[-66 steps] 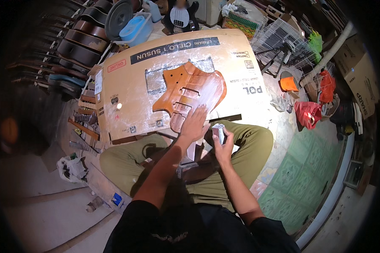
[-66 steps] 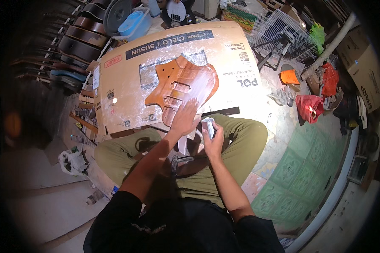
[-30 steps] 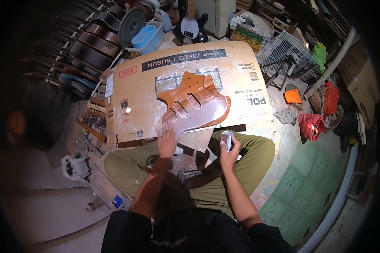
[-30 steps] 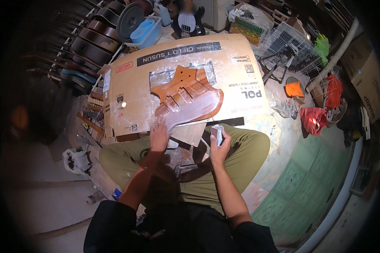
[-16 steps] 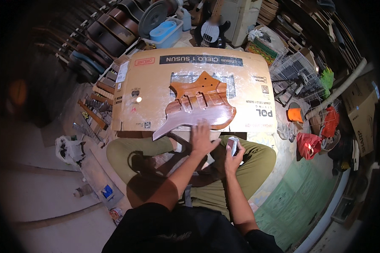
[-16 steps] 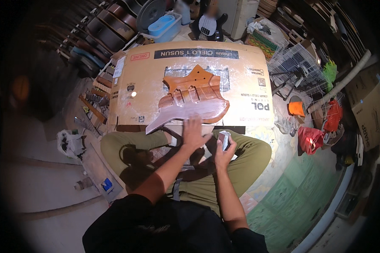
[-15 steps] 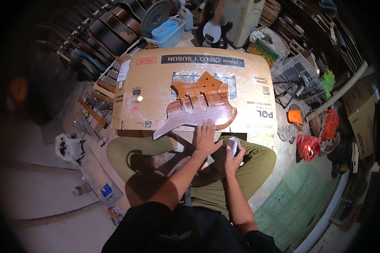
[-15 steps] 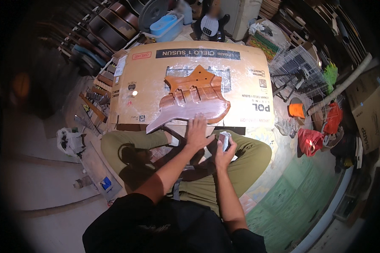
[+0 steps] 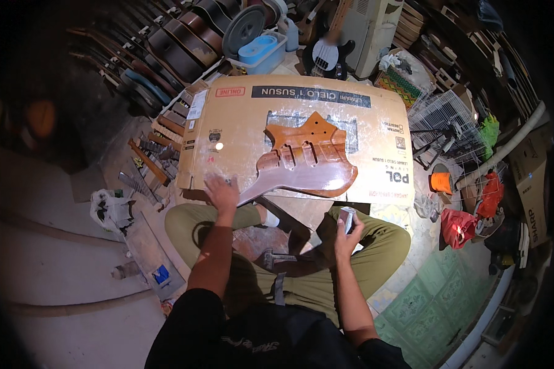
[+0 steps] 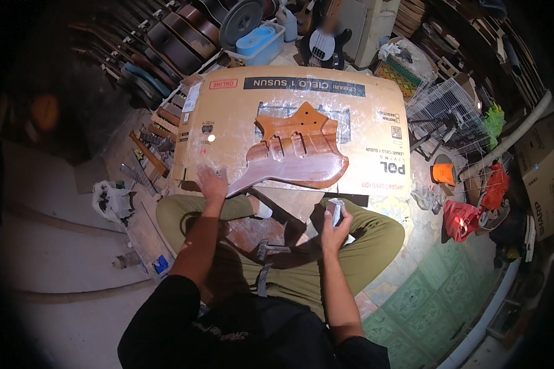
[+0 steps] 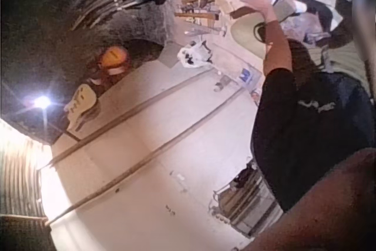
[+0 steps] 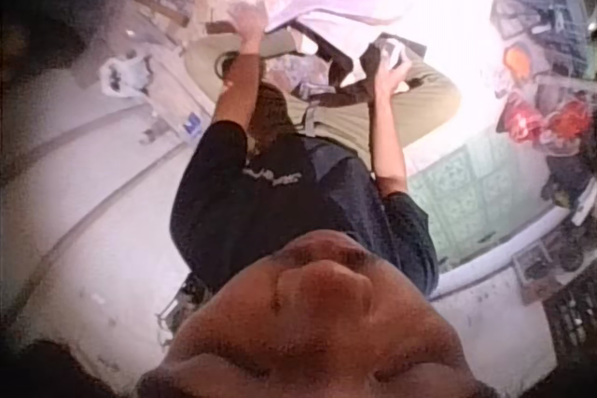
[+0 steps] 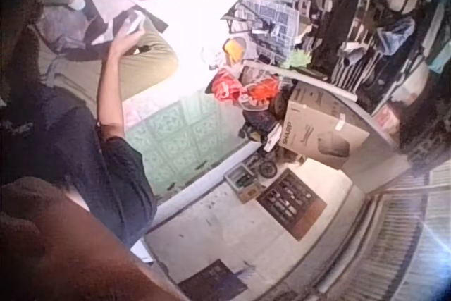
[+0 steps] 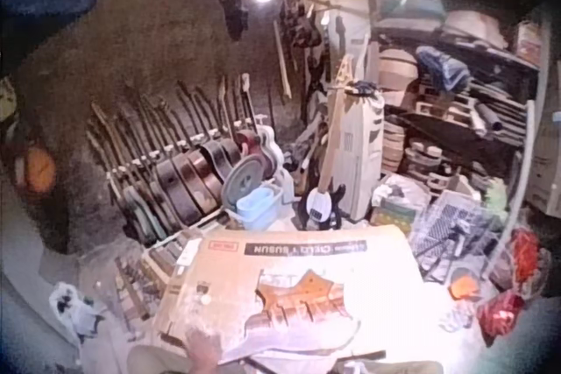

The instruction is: The person sands the surface of a wooden guitar body by hand with a sanding block, moving the block in circular and linear motions across different sections of the instrument.

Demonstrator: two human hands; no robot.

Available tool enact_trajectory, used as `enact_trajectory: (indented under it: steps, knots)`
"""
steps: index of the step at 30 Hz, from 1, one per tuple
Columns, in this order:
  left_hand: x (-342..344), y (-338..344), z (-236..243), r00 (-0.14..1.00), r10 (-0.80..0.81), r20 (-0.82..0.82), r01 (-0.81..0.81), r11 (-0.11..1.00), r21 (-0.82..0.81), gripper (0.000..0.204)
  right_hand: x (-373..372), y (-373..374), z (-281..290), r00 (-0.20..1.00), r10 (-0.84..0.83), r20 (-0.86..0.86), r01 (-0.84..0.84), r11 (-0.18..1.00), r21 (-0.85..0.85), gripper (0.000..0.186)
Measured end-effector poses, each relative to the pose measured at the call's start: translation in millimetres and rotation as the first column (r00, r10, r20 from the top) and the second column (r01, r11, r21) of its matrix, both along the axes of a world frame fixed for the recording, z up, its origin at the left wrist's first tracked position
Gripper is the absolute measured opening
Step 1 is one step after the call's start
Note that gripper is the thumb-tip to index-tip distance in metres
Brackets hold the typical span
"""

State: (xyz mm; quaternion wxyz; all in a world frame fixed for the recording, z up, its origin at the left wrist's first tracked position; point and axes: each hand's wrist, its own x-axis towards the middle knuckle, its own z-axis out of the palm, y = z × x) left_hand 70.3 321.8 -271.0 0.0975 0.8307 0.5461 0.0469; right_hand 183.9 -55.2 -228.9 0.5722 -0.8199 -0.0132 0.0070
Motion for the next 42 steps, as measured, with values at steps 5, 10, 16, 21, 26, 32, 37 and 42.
enact_trajectory:
  steps: [5, 10, 16, 21, 26, 32, 37, 42]
  knots:
    - [62, -106, -1, 0.885, -0.427, 0.187, 0.436, 0.900, -0.013, 0.091, -3, 7, -2, 1.000, 0.024, -0.017, -0.023, 0.998, 0.063, 0.048]
    - [119, -196, 34, 0.441, -0.867, 0.231, 0.870, 0.476, 0.125, 0.089, -8, 0, -6, 0.999, 0.038, -0.009, -0.036, 0.993, 0.113, 0.048]
    - [84, -104, 9, 0.749, -0.617, 0.242, 0.655, 0.745, -0.128, 0.083, 3, -15, -13, 1.000, -0.024, -0.006, 0.024, 0.996, 0.083, 0.046]
    - [-16, 21, -14, 0.967, 0.227, -0.119, -0.237, 0.968, -0.078, 0.079, -2, 5, -7, 1.000, 0.022, -0.012, -0.020, 0.994, 0.110, 0.049]
    - [10, -17, -12, 0.980, -0.196, 0.036, 0.195, 0.980, 0.030, 0.085, -8, 21, -1, 0.998, 0.021, -0.060, -0.012, 0.990, 0.144, 0.050]
    - [109, -184, 32, 0.699, -0.678, 0.227, 0.706, 0.706, -0.063, 0.095, -5, 3, -6, 1.000, 0.028, -0.004, -0.028, 0.996, 0.086, 0.048]
    - [105, -144, 21, 0.640, -0.712, 0.289, 0.732, 0.679, 0.049, 0.083, -4, -5, -11, 1.000, 0.005, -0.018, -0.003, 0.996, 0.087, 0.047]
    - [29, -12, 1, 0.979, -0.204, 0.021, 0.205, 0.965, -0.166, 0.072, -3, 4, -19, 1.000, -0.011, -0.006, 0.011, 0.997, 0.077, 0.047]
